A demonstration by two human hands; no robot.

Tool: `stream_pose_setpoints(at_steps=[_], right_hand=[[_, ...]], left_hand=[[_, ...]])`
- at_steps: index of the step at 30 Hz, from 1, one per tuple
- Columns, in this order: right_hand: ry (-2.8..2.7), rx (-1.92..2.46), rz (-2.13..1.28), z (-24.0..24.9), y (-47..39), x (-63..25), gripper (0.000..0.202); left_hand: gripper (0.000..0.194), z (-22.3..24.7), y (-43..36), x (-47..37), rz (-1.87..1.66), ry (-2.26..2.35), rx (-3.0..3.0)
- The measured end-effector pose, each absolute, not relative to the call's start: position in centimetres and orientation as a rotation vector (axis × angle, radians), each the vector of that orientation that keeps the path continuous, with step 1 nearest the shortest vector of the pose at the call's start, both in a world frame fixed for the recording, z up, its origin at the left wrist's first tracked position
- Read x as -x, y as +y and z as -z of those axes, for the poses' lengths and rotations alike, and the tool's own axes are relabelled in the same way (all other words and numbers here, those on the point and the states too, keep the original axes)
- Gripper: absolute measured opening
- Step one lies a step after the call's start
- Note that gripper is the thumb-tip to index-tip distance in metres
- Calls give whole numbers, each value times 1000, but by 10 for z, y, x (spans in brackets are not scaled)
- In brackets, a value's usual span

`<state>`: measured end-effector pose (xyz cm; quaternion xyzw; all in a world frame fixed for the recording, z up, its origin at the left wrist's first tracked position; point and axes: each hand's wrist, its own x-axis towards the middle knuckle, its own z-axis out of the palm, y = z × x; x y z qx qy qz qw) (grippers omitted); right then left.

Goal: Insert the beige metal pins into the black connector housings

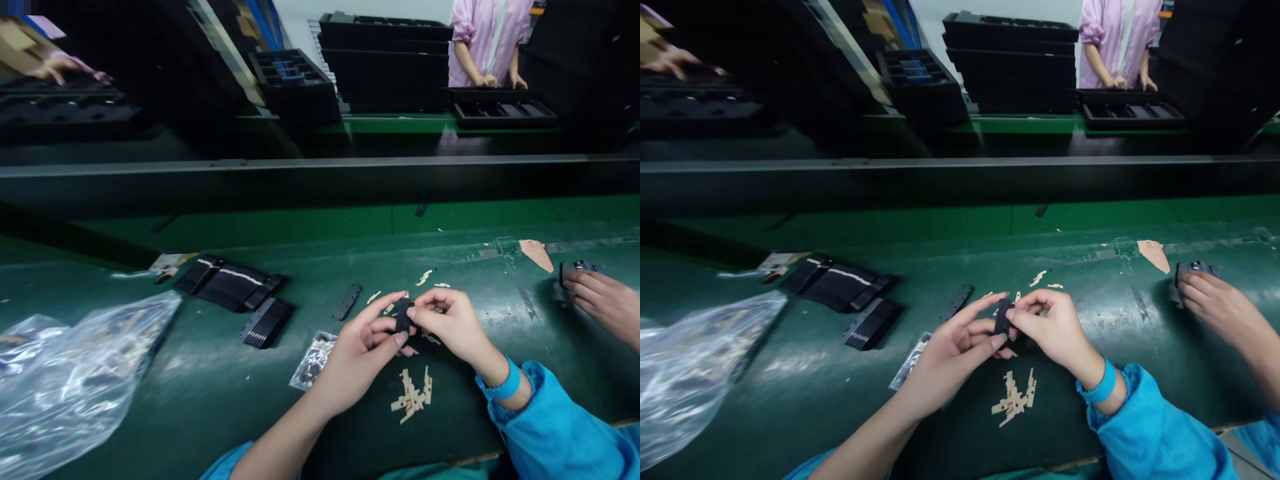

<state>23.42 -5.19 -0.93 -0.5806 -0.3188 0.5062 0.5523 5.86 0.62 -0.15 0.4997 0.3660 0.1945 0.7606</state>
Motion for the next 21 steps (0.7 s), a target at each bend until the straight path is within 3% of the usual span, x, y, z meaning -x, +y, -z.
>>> stream_pose_setpoints(at_steps=[21], right_hand=[[-850, 1454, -1140, 11, -52, -235, 14]], left_hand=[[67, 4, 8, -58, -437, 788, -1121]])
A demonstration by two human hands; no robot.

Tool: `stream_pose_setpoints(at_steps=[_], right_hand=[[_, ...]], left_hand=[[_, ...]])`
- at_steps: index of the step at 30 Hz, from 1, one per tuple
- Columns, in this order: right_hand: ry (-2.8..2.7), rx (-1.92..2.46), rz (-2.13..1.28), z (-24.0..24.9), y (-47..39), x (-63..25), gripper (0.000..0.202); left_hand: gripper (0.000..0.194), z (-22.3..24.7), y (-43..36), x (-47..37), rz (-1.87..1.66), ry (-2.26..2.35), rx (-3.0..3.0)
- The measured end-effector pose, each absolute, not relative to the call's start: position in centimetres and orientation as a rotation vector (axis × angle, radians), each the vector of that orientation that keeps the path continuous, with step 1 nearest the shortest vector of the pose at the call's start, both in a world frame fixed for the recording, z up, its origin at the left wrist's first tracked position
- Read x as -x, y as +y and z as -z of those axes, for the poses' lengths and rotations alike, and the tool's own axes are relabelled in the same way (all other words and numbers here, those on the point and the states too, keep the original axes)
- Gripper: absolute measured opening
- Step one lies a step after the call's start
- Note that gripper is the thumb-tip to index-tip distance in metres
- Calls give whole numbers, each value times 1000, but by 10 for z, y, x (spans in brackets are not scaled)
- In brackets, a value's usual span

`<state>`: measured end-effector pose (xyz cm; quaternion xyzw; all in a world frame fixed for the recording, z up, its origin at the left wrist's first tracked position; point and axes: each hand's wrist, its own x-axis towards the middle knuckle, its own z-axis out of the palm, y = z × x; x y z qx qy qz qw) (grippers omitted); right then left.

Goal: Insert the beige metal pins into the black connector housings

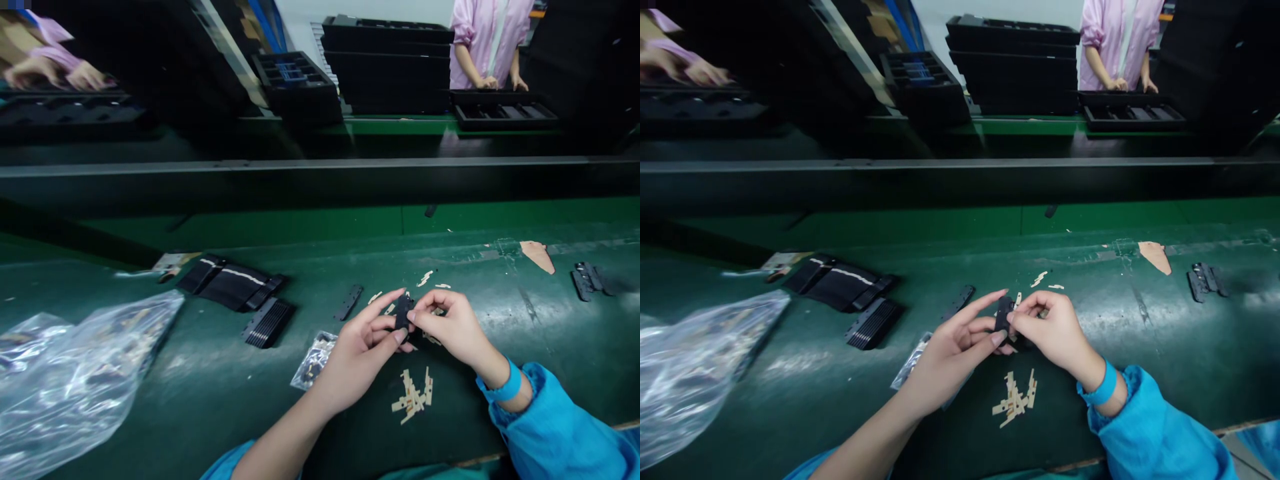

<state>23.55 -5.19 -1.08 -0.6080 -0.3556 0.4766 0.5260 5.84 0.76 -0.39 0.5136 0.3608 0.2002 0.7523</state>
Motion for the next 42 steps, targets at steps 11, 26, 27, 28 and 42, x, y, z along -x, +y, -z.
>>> stream_pose_setpoints(at_steps=[11, 26, 27, 28, 42], right_hand=[[-744, 1405, -1254, 5, -53, -237, 19], [-817, 1560, -1106, 26, -53, -229, 28], [-830, 1570, -1096, 26, -53, -230, 28], [-846, 1572, -1092, 26, -53, -231, 29], [-903, 1358, -1326, 11, -52, -245, 27]], left_hand=[[63, 1, 8, -56, -410, 787, -1124], [61, 7, 4, -57, -446, 830, -1253], [62, 8, 4, -56, -454, 835, -1260], [62, 8, 4, -55, -462, 837, -1261], [66, 9, 9, -57, -445, 748, -1142]])
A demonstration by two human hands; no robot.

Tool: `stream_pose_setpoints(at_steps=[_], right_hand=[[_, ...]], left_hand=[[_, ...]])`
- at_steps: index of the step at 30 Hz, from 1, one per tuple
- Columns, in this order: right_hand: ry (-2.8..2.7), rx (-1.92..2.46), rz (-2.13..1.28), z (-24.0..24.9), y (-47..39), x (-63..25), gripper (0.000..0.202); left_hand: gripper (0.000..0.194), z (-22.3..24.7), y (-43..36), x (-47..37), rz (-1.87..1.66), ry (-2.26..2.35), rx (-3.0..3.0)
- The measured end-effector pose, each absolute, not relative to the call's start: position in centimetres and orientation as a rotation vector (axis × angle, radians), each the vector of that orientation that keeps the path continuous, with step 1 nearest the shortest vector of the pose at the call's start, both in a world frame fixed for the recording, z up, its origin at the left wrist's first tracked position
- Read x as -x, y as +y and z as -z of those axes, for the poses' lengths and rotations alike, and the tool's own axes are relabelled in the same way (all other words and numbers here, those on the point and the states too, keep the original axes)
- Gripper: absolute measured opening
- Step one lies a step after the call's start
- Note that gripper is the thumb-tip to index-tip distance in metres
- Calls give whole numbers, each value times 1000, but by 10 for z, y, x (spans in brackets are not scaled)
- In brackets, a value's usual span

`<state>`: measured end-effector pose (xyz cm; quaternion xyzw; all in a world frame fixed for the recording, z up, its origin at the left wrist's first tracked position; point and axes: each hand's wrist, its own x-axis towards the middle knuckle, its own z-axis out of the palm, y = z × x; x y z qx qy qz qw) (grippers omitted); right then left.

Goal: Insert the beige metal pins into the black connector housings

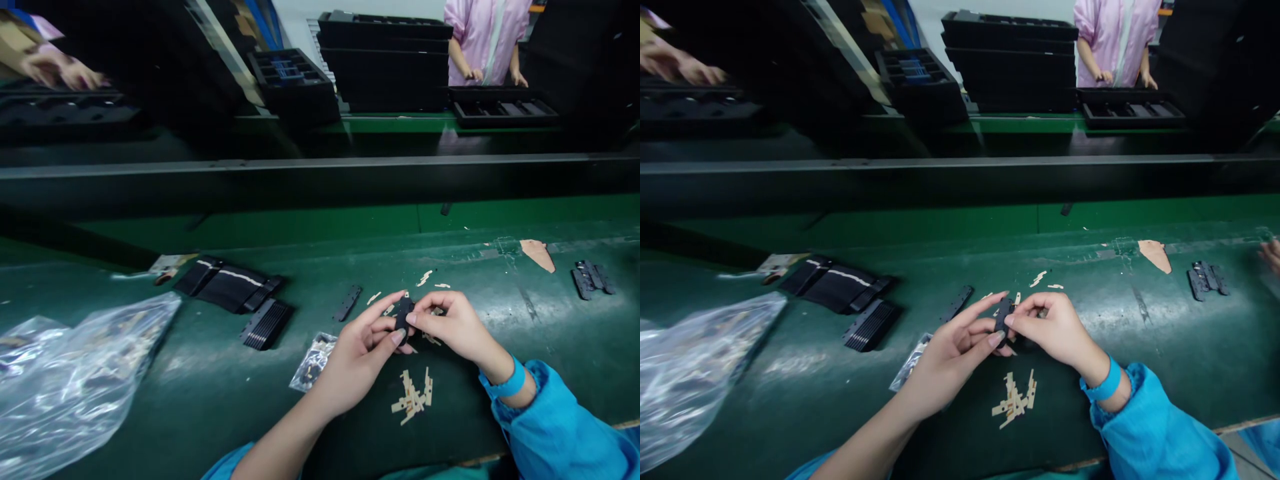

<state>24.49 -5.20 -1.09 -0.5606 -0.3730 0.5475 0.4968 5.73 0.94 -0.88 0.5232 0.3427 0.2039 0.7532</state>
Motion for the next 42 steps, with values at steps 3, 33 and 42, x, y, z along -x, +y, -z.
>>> stream_pose_setpoints(at_steps=[3, 33, 42], right_hand=[[-903, 1318, -1339, 10, -53, -248, 27], [-1116, 1402, -1021, 7, -58, -243, 16], [-1142, 1376, -1007, 6, -59, -244, 19]], left_hand=[[68, 7, 13, -54, -412, 689, -1106], [52, 14, 11, -55, -458, 723, -1175], [56, 10, 15, -53, -381, 649, -894]])
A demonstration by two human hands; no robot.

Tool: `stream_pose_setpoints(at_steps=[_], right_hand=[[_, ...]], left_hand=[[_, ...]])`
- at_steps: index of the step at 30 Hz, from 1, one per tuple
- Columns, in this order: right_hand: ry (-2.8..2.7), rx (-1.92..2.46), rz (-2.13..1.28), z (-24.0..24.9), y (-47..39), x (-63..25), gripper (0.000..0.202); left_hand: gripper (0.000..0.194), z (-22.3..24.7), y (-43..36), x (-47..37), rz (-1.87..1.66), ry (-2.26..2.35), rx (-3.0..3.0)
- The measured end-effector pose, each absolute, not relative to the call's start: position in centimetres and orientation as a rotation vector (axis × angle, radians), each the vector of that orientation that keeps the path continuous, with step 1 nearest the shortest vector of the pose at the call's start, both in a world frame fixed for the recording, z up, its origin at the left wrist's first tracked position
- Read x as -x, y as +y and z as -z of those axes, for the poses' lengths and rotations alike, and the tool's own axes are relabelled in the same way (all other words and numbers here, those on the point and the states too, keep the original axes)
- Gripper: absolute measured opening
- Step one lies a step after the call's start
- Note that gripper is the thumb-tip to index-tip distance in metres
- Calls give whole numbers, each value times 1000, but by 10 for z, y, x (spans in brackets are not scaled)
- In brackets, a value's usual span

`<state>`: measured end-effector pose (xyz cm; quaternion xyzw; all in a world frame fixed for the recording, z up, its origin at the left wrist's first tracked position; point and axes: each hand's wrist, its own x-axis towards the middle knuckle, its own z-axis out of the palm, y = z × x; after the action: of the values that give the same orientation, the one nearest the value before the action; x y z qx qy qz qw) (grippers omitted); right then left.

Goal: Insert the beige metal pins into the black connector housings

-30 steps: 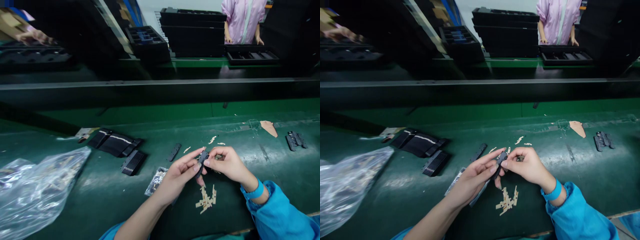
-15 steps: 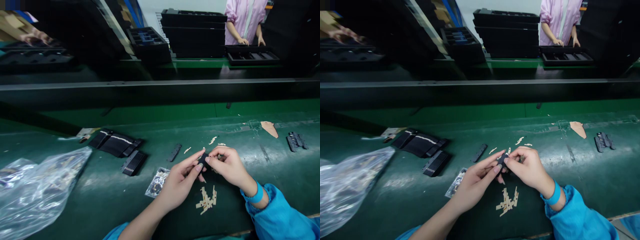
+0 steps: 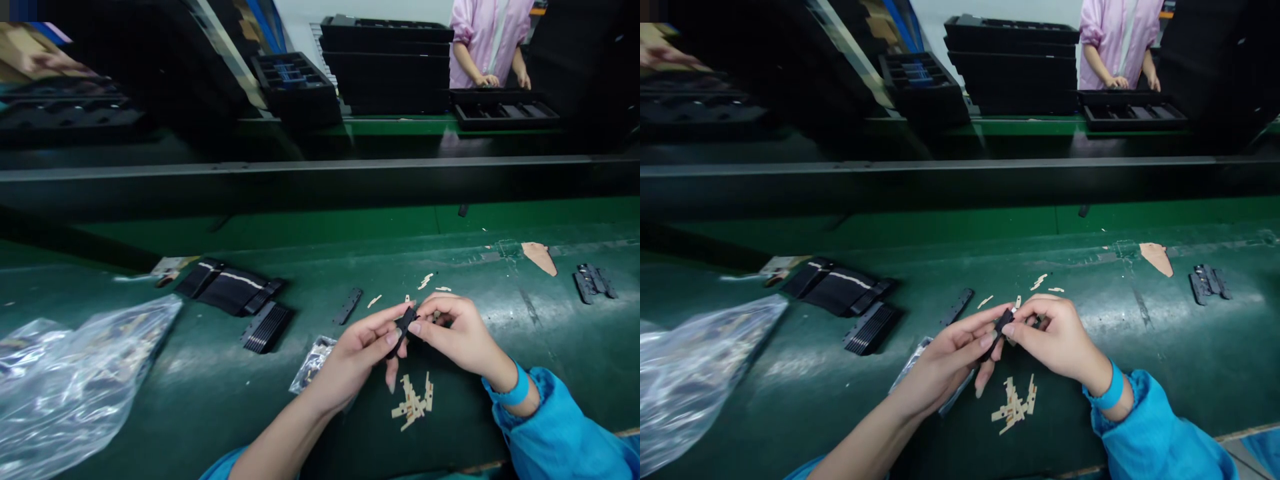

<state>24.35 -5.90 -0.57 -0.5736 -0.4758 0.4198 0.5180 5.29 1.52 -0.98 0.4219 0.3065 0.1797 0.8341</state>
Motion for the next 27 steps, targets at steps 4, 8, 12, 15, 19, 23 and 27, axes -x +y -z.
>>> stream_pose_setpoints(at_steps=[4, 8, 12, 15, 19, 23, 27], right_hand=[[-1124, 1439, -929, 5, -59, -246, 18], [-1101, 1435, -930, 2, -60, -252, 15], [-1107, 1421, -943, -3, -60, -256, 19], [-1108, 1406, -956, -4, -60, -257, 21], [-1098, 1370, -1006, -4, -60, -257, 24], [-1097, 1355, -1030, -4, -60, -257, 25], [-1087, 1368, -1043, -4, -60, -257, 27]], left_hand=[[54, 9, 18, -53, -354, 632, -806], [56, 9, 18, -53, -329, 621, -802], [47, 9, 17, -54, -327, 610, -808], [40, 10, 16, -54, -318, 606, -795], [42, 9, 18, -55, -286, 595, -764], [41, 6, 18, -57, -279, 591, -751], [44, 6, 16, -56, -272, 601, -764]])
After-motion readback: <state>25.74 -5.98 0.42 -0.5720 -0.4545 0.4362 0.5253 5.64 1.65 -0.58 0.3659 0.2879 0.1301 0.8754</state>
